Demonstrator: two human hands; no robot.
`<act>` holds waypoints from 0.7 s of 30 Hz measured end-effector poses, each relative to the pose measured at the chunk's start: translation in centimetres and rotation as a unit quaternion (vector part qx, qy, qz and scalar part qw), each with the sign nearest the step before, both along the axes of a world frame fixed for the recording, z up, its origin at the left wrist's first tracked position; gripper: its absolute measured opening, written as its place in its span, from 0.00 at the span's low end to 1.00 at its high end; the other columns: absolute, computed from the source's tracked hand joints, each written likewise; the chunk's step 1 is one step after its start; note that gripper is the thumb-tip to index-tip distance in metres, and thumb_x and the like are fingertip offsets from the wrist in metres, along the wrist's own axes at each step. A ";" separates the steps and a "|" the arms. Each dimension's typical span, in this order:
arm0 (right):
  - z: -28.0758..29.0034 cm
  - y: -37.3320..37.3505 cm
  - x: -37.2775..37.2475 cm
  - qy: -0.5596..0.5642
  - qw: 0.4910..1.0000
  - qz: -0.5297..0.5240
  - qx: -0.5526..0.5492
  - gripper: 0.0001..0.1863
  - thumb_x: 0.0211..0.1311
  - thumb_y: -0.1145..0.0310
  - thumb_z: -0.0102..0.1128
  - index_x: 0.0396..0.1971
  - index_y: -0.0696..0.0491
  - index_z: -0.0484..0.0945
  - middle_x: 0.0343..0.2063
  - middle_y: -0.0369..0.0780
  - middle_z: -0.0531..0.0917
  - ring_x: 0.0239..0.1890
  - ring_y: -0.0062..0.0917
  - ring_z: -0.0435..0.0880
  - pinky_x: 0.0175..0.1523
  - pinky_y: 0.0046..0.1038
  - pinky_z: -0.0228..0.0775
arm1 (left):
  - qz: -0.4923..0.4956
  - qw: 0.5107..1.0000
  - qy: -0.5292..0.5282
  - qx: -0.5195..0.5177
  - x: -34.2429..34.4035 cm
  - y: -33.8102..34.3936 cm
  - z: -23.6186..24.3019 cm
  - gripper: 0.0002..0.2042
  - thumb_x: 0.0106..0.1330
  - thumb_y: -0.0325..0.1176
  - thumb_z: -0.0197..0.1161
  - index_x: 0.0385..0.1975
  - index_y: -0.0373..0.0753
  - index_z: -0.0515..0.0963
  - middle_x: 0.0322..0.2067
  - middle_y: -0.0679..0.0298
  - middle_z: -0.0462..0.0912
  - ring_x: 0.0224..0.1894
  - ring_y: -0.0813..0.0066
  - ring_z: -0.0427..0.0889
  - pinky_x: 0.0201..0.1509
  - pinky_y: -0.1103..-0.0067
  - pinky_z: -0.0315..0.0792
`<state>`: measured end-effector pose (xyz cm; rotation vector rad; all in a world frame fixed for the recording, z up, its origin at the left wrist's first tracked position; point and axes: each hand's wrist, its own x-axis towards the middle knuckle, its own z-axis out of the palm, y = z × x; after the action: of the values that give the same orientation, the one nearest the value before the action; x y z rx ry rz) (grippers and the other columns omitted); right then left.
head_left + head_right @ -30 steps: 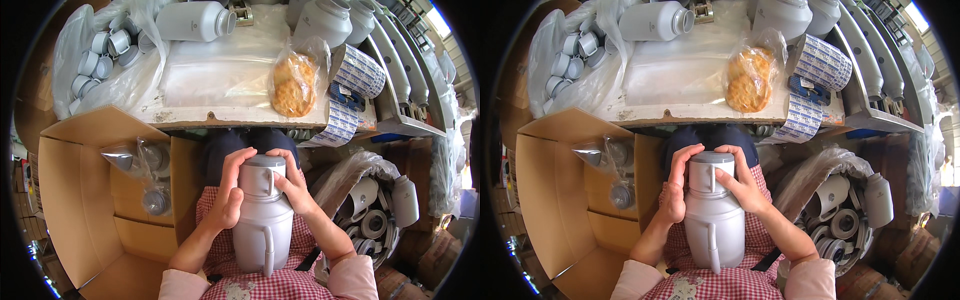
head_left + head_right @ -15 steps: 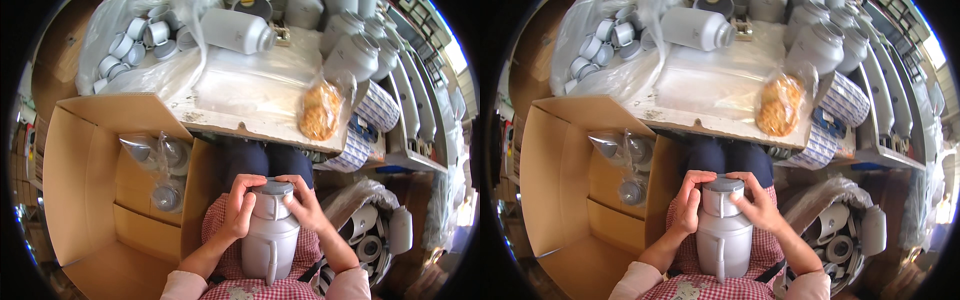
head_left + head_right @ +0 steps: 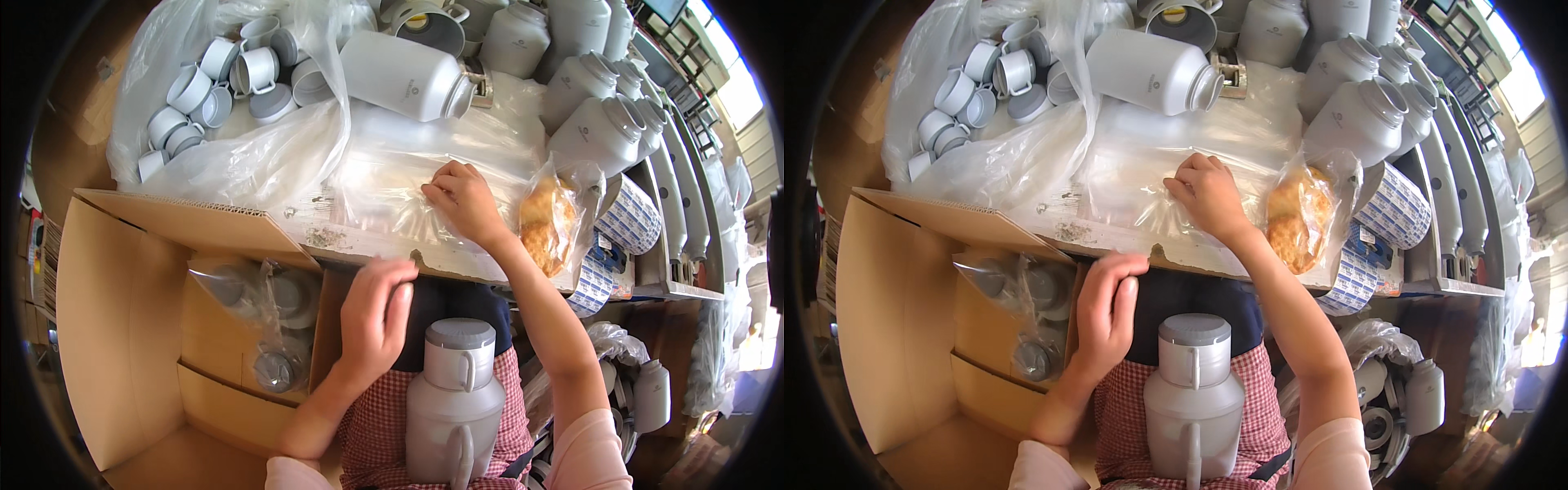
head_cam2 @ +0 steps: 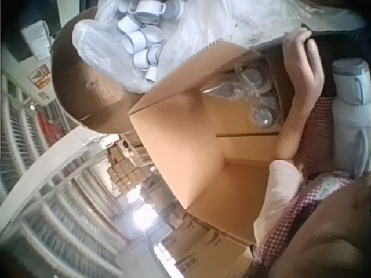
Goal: The person assembles and packs gray thermos flasks. They place lids on the flasks, wrap each in a clear plastic bag, and place the wrapped units into a cardboard box. The person also applies a label to the side of each flask before bagging.
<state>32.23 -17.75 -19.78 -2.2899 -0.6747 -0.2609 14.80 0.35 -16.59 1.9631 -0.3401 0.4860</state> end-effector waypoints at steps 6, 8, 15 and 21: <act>2.1 -1.7 0.7 0.128 0.979 -0.082 0.135 0.16 0.73 0.60 0.62 0.33 0.59 0.86 0.31 0.44 0.87 0.33 0.37 0.84 0.44 0.35 0.75 | 0.023 0.944 0.046 0.327 5.2 -0.6 1.3 0.27 0.71 0.45 0.66 0.63 0.34 0.76 0.67 0.53 0.76 0.72 0.51 0.70 0.77 0.55 0.62; 3.6 -2.9 1.0 0.221 0.934 -0.124 0.253 0.22 0.78 0.54 0.59 0.39 0.61 0.86 0.34 0.39 0.88 0.37 0.23 0.83 0.49 0.29 0.74 | 0.015 0.944 0.101 0.314 3.6 0.5 1.9 0.16 0.69 0.40 0.70 0.48 0.34 0.85 0.54 0.54 0.86 0.58 0.53 0.84 0.68 0.59 0.74; 5.3 -2.7 -1.4 0.165 0.946 -0.101 0.261 0.20 0.77 0.55 0.62 0.48 0.59 0.85 0.42 0.36 0.87 0.47 0.23 0.81 0.59 0.29 0.72 | 0.257 0.931 -0.142 0.215 10.5 -0.7 1.8 0.16 0.68 0.35 0.71 0.50 0.33 0.82 0.41 0.56 0.86 0.43 0.56 0.85 0.50 0.66 0.79; 6.2 -4.7 -4.1 0.023 0.935 -0.187 0.301 0.14 0.74 0.72 0.62 0.57 0.55 0.80 0.34 0.36 0.83 0.34 0.25 0.83 0.42 0.30 0.77 | -0.135 0.831 0.185 -0.507 7.9 1.0 1.0 0.15 0.84 0.38 0.51 0.32 0.40 0.76 0.19 0.71 0.72 0.22 0.82 0.72 0.28 0.83 0.69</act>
<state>28.11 -22.46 -13.54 -1.7989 -0.0915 -0.5127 22.73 1.32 -15.54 0.9015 -0.0613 0.0397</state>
